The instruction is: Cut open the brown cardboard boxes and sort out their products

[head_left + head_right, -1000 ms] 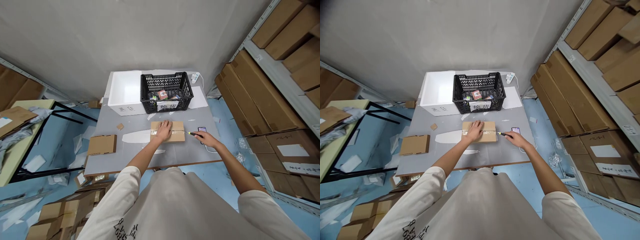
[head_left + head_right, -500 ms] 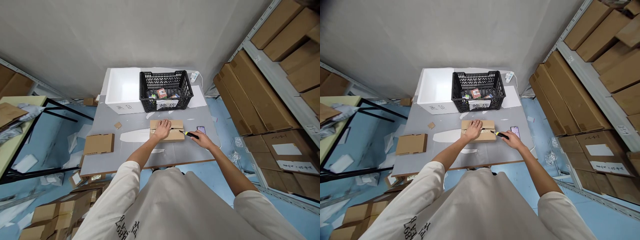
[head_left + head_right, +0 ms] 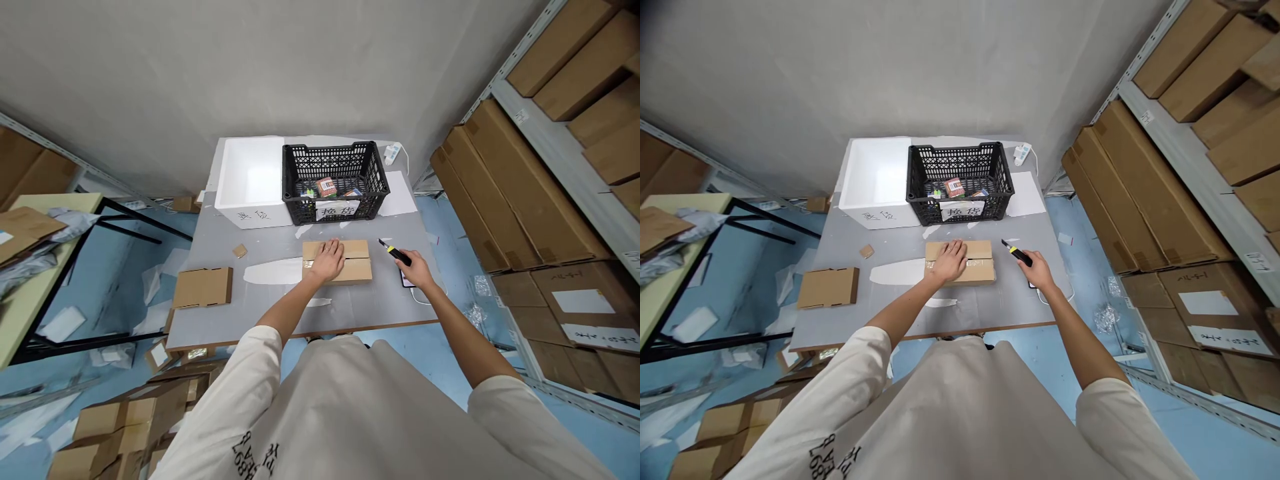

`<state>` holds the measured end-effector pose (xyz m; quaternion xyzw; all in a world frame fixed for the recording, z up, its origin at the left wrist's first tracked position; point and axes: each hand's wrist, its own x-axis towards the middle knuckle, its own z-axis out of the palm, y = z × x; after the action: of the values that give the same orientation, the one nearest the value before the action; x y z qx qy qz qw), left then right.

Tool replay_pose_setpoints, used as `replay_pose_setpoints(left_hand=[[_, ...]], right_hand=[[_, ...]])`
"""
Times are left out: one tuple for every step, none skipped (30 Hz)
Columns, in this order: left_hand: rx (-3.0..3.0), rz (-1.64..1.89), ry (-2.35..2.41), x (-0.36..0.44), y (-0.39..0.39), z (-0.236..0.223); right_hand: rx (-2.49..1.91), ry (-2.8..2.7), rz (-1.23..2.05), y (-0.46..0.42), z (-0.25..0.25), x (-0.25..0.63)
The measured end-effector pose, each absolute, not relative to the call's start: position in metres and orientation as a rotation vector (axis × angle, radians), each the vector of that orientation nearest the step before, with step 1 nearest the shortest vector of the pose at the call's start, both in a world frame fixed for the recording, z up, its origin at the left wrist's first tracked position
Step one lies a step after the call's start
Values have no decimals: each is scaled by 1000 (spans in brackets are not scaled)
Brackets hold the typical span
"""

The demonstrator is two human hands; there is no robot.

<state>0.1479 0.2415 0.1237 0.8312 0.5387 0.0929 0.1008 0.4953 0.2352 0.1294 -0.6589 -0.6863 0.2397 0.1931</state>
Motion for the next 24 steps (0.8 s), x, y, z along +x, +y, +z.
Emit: replay_pose_setpoints(left_hand=[[2452,283,1586,146,239,125],[2452,288,1577,144,235,126],[2452,290,1565,140,230,128],[2455,287,1552,136,223,131],[2456,280,1542,131,215,134],[2457,264,1530,126,206,138],[2461,246,1514,122,196,141],[2465,225,1504,118,187,145],[2467,198,1502,114,178,147],[2468,175,1508,111,170,149],[2464,159,1527,108,164,151],[2453,152,1559,106,160,151],[2435,156,1603,104,157,150],[2407,166,1658,102,156,149],[2368,178,1722,100,157,147],[2316,186,1791,97,158,145],[2249,190,1860,95,160,143],[2166,194,1921,93,162,141],[2069,201,1967,91,165,139],[1970,214,1990,90,168,137],[1882,233,1989,89,170,136],[1812,256,1975,89,173,135],[1764,283,1958,89,176,135],[1737,310,1943,90,179,134]], right_hand=[[-1833,-1927,699,239,130,491],[-1803,-1935,723,243,131,485],[-1764,-1946,743,249,131,476],[-1719,-1958,762,254,132,466],[-1673,-1972,781,261,133,454],[-1624,-1993,802,267,134,442],[-1578,-2021,824,274,135,428],[-1530,-2062,842,280,136,415],[-1484,-2109,855,286,136,402],[-1450,-2163,870,291,136,391],[-1432,-2216,884,294,135,381],[-1434,-2264,894,297,135,372],[-1455,-2302,899,299,134,367],[-1486,-2327,899,299,132,363],[-1521,-2339,893,299,132,362],[-1555,-2337,884,298,131,363],[-1585,-2325,880,296,130,365],[-1608,-2306,886,292,130,368],[-1621,-2284,906,288,129,372],[-1622,-2260,941,283,129,376],[-1610,-2236,984,277,128,379],[-1590,-2211,1031,270,128,381],[-1566,-2185,1081,262,126,381],[-1546,-2155,1122,253,125,380]])
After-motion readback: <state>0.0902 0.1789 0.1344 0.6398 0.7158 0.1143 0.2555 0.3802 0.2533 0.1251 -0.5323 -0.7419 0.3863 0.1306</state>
